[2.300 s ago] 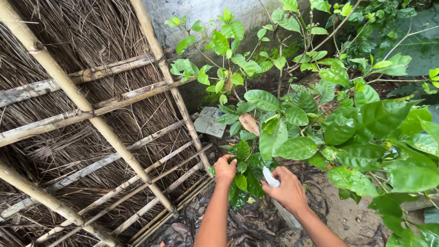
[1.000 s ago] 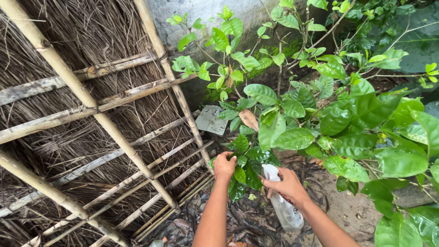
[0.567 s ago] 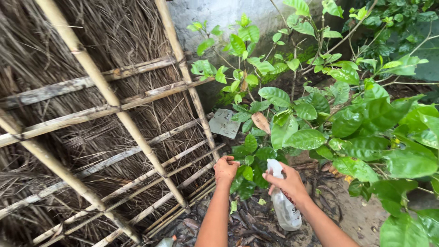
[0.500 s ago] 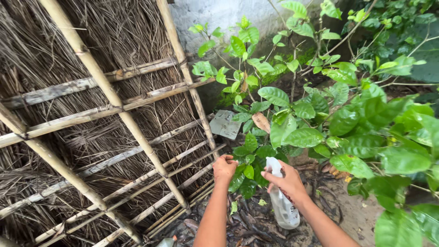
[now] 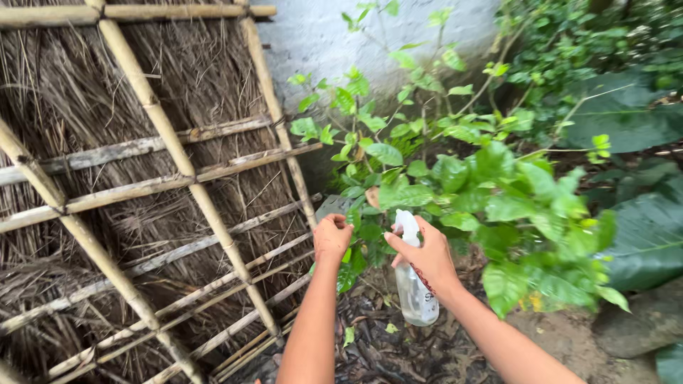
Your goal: The person uses a spray bottle to spray liquid onto the leaves of a plant by hand, moving the bottle and their hands to cover different sections of the bush.
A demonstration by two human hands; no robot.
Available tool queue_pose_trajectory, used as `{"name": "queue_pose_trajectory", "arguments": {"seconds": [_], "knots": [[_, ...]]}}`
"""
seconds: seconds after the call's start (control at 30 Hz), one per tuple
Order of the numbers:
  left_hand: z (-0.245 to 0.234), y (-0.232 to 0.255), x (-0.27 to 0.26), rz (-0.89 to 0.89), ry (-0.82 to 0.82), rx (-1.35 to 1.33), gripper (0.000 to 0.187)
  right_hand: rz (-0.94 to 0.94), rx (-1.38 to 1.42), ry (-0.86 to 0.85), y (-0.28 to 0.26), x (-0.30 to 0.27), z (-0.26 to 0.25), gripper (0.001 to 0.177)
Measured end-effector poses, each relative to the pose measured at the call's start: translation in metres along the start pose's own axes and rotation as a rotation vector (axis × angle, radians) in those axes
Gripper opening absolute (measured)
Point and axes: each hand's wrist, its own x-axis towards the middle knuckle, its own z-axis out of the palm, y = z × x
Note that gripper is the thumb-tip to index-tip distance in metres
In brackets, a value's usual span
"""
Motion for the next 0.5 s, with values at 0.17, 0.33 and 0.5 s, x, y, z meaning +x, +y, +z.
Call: {"name": "queue_pose_trajectory", "arguments": {"seconds": [0.17,0.33,0.5], "knots": [[-0.03,0.062,-0.029,0.168,0.032,0.084,0.042,-0.099,0.024,0.067,-0.05,-0.029,-0.025,0.032],[-0.06,0.125,-0.073,0.229,0.055,0.153,0.055,-0.193,-0.013,0.136,-0.08,-0.045,-0.065,0.035],[-0.093,0.188,-0.131,0.313,0.082,0.216,0.07,-0.298,-0.077,0.23,-0.105,-0.068,-0.129,0.035]]}}
